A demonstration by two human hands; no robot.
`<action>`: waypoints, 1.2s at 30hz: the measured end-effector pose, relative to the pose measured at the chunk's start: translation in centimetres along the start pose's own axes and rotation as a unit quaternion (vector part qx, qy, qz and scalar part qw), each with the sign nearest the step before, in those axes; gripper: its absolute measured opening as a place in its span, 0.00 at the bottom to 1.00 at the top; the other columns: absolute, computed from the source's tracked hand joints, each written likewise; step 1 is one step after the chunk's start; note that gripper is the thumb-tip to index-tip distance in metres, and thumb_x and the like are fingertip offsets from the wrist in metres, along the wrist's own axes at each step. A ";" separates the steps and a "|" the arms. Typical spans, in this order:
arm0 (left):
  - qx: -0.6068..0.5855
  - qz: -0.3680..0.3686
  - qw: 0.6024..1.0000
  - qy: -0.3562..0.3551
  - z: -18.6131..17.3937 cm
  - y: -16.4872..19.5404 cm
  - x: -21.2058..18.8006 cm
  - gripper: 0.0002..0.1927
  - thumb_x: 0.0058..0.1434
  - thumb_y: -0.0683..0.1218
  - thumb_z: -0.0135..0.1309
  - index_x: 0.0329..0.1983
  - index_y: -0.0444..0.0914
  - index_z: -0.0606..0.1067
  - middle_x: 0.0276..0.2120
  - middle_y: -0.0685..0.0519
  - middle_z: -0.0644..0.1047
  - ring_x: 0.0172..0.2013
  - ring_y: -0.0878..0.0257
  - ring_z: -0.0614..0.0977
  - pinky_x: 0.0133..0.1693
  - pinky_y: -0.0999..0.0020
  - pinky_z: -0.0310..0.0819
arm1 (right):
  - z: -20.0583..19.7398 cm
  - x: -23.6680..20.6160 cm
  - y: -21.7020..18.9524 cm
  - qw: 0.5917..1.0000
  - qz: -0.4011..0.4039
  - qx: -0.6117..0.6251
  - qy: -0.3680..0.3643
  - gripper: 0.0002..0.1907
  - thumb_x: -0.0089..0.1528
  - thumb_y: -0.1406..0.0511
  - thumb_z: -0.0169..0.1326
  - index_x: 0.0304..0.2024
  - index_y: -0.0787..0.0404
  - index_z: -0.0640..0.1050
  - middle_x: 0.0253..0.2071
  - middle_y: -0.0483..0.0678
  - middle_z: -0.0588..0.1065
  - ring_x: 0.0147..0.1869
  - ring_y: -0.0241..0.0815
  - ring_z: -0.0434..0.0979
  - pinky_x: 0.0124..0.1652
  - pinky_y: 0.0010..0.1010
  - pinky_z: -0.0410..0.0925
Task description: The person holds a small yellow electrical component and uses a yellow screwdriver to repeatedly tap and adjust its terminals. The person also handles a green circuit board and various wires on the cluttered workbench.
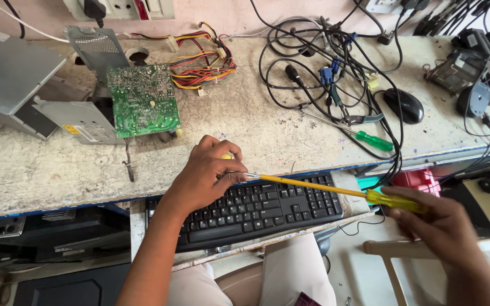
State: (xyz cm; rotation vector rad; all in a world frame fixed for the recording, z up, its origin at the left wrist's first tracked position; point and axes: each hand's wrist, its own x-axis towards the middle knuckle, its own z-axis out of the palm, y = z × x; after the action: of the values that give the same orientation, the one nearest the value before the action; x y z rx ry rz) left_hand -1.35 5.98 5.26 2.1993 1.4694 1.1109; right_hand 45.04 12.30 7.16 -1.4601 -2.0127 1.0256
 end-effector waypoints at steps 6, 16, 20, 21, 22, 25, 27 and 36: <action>-0.017 0.010 0.999 -0.027 -0.6 -0.4 0.1 0.08 0.56 0.51 0.65 0.36 0.45 0.84 0.44 0.57 0.76 0.48 0.54 0.71 0.54 0.59 0.66 | -1.0 -1.3 -10.3 0.944 -0.073 -0.296 -0.129 0.24 0.60 0.57 0.62 0.59 0.48 0.80 0.33 0.42 0.83 0.29 0.40 0.81 0.31 0.32 0.74; -0.020 0.042 0.996 -0.081 -3.3 -2.9 0.3 0.33 0.47 0.46 0.70 0.57 0.32 0.75 0.55 0.46 0.76 0.59 0.48 0.72 0.59 0.58 0.65 | 0.8 -3.6 -15.8 0.895 -0.007 -0.415 -0.167 0.30 0.60 0.54 0.57 0.66 0.27 0.73 0.32 0.37 0.86 0.29 0.43 0.85 0.35 0.36 0.75; -0.034 0.064 0.994 -0.078 -3.3 -3.5 0.5 0.28 0.48 0.46 0.70 0.52 0.33 0.78 0.49 0.47 0.80 0.53 0.51 0.77 0.55 0.61 0.70 | 1.3 -4.2 -15.2 0.923 -0.051 -0.348 -0.154 0.29 0.59 0.57 0.56 0.64 0.34 0.73 0.39 0.34 0.89 0.31 0.39 0.87 0.33 0.33 0.75; -0.033 0.074 0.994 -0.075 -3.2 -3.5 0.6 0.28 0.47 0.46 0.70 0.52 0.32 0.78 0.49 0.47 0.80 0.53 0.51 0.77 0.54 0.61 0.71 | 1.3 -4.2 -15.2 0.929 -0.044 -0.330 -0.160 0.28 0.60 0.58 0.57 0.64 0.35 0.75 0.39 0.37 0.88 0.30 0.40 0.88 0.33 0.32 0.76; -0.033 0.082 0.994 -0.071 -3.1 -3.6 0.7 0.28 0.47 0.46 0.70 0.52 0.32 0.78 0.49 0.47 0.80 0.52 0.51 0.77 0.53 0.60 0.71 | 1.2 -4.0 -15.3 0.935 -0.036 -0.311 -0.168 0.28 0.60 0.58 0.57 0.64 0.37 0.76 0.38 0.39 0.88 0.29 0.40 0.88 0.33 0.31 0.76; -0.034 0.090 0.993 -0.073 -3.1 -3.6 0.8 0.28 0.47 0.46 0.71 0.50 0.32 0.78 0.47 0.47 0.81 0.50 0.50 0.77 0.52 0.60 0.71 | 1.0 -2.8 -15.4 0.957 0.032 -0.201 -0.206 0.24 0.64 0.61 0.56 0.64 0.43 0.78 0.34 0.43 0.86 0.31 0.46 0.84 0.33 0.32 0.78; -0.032 0.091 0.993 -0.072 -3.1 -3.5 0.9 0.27 0.47 0.47 0.71 0.49 0.32 0.79 0.46 0.47 0.81 0.49 0.50 0.77 0.51 0.60 0.71 | 0.8 -2.1 -15.3 0.945 0.084 -0.235 -0.210 0.23 0.65 0.61 0.57 0.63 0.41 0.79 0.32 0.45 0.85 0.30 0.49 0.81 0.33 0.34 0.77; -0.027 0.090 0.994 -0.055 -3.0 -3.5 0.7 0.29 0.45 0.45 0.71 0.50 0.30 0.79 0.47 0.46 0.81 0.48 0.50 0.77 0.51 0.60 0.72 | 0.7 -2.4 -11.8 0.950 -0.108 -0.238 -0.173 0.27 0.61 0.63 0.60 0.64 0.45 0.79 0.28 0.45 0.78 0.25 0.36 0.75 0.27 0.32 0.68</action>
State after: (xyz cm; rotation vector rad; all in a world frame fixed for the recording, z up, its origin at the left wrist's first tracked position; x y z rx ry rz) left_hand -5.69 7.64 5.54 2.3518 1.2026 1.0518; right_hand 38.18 7.89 16.08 -1.2944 -2.7530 0.7747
